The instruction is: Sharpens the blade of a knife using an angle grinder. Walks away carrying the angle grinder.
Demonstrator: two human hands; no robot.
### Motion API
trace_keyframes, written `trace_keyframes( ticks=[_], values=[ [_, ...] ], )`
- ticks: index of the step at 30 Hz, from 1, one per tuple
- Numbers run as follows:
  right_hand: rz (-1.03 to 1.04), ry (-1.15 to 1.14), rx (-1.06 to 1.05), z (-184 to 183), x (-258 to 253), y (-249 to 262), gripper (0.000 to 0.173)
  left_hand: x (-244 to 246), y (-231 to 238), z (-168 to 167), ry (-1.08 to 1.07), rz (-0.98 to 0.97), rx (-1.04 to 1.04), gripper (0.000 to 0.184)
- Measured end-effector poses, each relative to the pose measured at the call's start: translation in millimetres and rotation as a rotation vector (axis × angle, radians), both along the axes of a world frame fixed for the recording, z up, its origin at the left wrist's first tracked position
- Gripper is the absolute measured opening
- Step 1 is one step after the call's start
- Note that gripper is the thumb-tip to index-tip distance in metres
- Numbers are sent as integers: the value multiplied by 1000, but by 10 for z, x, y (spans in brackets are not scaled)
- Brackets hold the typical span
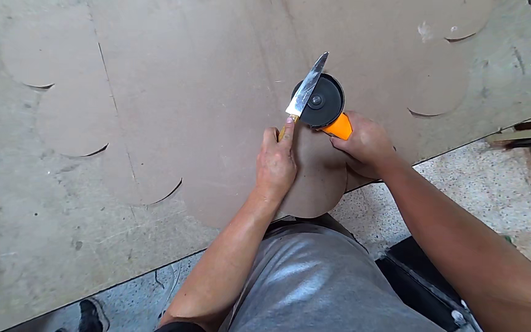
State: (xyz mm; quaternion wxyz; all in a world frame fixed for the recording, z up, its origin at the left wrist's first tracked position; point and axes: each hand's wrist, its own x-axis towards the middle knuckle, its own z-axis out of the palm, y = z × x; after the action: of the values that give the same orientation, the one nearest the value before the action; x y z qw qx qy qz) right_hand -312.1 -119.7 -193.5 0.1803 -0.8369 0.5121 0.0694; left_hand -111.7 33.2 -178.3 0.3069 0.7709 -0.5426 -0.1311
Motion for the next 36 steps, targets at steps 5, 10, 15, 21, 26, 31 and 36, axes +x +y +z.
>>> trace_keyframes(
  ticks=[5,10,15,21,26,31,36],
  values=[
    [-4,-21,-3,-14,-2,-2,70,23,52,51,-12,-17,30,48],
    [-17,-18,4,-5,-2,7,70,56,124,57,-16,-15,25,48],
    [-15,4,9,9,8,7,72,64,205,59,-18,-21,29,48],
    [-13,8,5,31,16,16,70,29,307,39,-24,-32,26,50],
    [-2,-8,-4,13,-1,13,70,43,393,41,-47,-25,23,49],
    [0,-23,10,4,-2,0,70,57,470,89,-57,-27,51,49],
    [-7,-22,26,27,2,2,69,77,541,151,-64,-37,79,51]
  ],
)
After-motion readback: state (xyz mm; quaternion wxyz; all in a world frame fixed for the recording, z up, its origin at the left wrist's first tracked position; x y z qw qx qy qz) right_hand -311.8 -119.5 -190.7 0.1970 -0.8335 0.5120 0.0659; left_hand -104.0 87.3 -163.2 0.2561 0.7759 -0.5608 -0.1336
